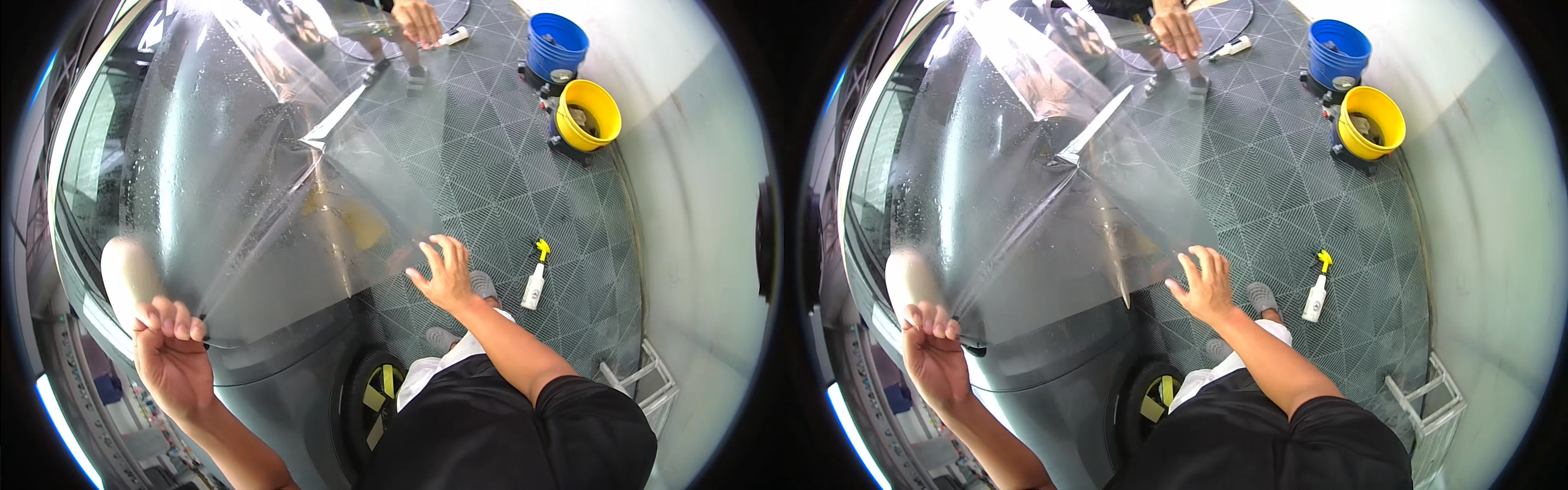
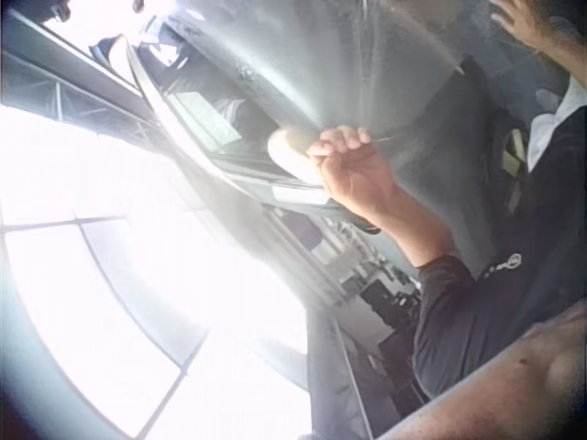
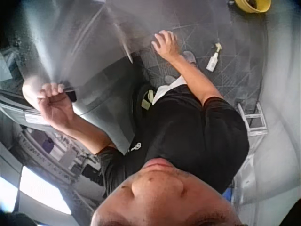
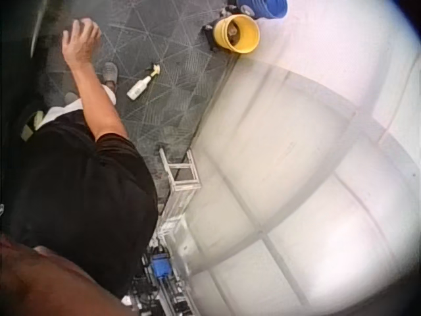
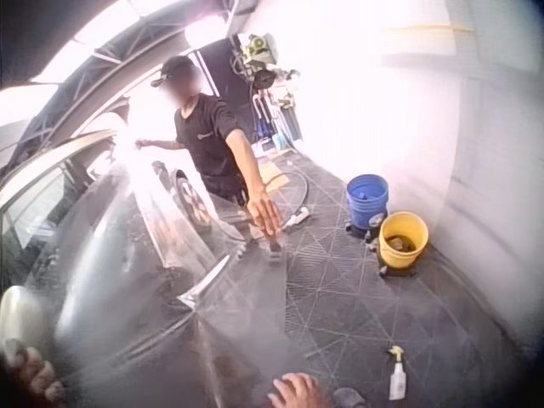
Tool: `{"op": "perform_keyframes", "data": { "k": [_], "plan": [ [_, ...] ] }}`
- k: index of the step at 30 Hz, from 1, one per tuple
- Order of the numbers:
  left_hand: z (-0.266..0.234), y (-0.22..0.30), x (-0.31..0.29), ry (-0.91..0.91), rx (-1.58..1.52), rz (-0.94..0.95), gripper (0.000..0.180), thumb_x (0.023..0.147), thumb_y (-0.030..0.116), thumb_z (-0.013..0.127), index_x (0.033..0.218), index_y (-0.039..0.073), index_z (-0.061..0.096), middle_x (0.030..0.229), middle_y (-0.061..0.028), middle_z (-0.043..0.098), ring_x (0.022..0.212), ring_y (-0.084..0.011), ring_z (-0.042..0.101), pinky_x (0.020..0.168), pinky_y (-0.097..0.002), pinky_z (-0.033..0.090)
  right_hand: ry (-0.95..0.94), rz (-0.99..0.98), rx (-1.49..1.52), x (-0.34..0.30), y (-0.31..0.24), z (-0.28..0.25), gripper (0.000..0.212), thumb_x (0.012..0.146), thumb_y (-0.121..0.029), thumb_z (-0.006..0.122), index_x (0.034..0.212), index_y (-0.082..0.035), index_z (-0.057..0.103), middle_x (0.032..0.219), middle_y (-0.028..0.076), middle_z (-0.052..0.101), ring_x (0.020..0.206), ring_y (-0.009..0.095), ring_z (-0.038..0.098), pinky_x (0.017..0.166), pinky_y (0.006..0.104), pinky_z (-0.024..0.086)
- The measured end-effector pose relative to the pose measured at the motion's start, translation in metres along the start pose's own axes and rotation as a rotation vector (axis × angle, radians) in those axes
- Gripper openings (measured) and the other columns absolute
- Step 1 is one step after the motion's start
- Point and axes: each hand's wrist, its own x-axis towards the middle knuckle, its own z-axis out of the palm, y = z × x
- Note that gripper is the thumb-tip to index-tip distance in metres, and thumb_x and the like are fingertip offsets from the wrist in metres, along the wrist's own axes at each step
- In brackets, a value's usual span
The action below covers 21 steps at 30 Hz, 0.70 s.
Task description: The person sprays a liquid solution onto the side of a grey car and then retrieves a large roll of white vinyl wrap. They unroll the vinyl, peel off the backing paper, and apply the wrap to the car's side panel. Using a yellow squeegee, they smooth the vinyl to remove air bubbles and ensure adhesion. Another person assists by holding the vinyl sheet during the application.
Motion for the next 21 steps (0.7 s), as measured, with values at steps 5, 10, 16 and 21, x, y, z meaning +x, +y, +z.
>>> {"op": "perform_keyframes", "data": {
  "k": [5, 10, 16, 21],
  "plan": [
    [-0.016, 0.035, -0.01, -0.123, 0.032, 0.012, 0.001, 0.097, 0.006, 0.043, 0.096, 0.006, 0.044, 0.084, -0.0037, 0.042, 0.075, -0.0144, 0.044, 0.069, -0.029, 0.044, 0.168, -0.033, -0.065, -0.009, -0.016, -0.002, 0.017, 0.078, -0.012, 0.07, 0.095, -0.008, 0.066, 0.092, 0.001, 0.057, 0.089, 0.022, 0.055, 0.083, 0.0394, 0.042],
    [-0.059, 0.078, -0.009, -0.247, -0.023, 0.017, 0.006, 0.098, 0.005, 0.045, 0.092, 0.004, 0.043, 0.081, -0.0037, 0.038, 0.075, -0.0141, 0.041, 0.068, -0.0277, 0.042, 0.303, -0.095, -0.197, -0.029, -0.058, -0.045, 0.017, 0.079, -0.01, 0.067, 0.095, -0.006, 0.065, 0.085, 0.003, 0.055, 0.086, 0.023, 0.055, 0.083, 0.0411, 0.043],
    [-0.136, 0.159, -0.047, -0.321, -0.121, -0.003, 0.003, 0.096, 0.0, 0.043, 0.093, 0.001, 0.043, 0.084, -0.0055, 0.035, 0.075, -0.0151, 0.037, 0.066, -0.0287, 0.038, 0.347, -0.153, -0.03, -0.083, -0.152, -0.03, 0.019, 0.08, -0.007, 0.065, 0.098, -0.002, 0.061, 0.083, 0.009, 0.053, 0.083, 0.027, 0.055, 0.085, 0.0419, 0.046],
    [-0.163, 0.195, -0.046, -0.32, -0.109, 0.051, 0.001, 0.096, 0.0, 0.042, 0.096, -0.001, 0.044, 0.085, -0.0062, 0.036, 0.076, -0.0161, 0.038, 0.068, -0.0295, 0.039, 0.385, -0.049, -0.014, -0.039, -0.139, -0.033, 0.04, 0.08, -0.01, 0.07, 0.117, -0.008, 0.053, 0.102, 0.01, 0.051, 0.09, 0.027, 0.052, 0.08, 0.0423, 0.045]
  ]
}}
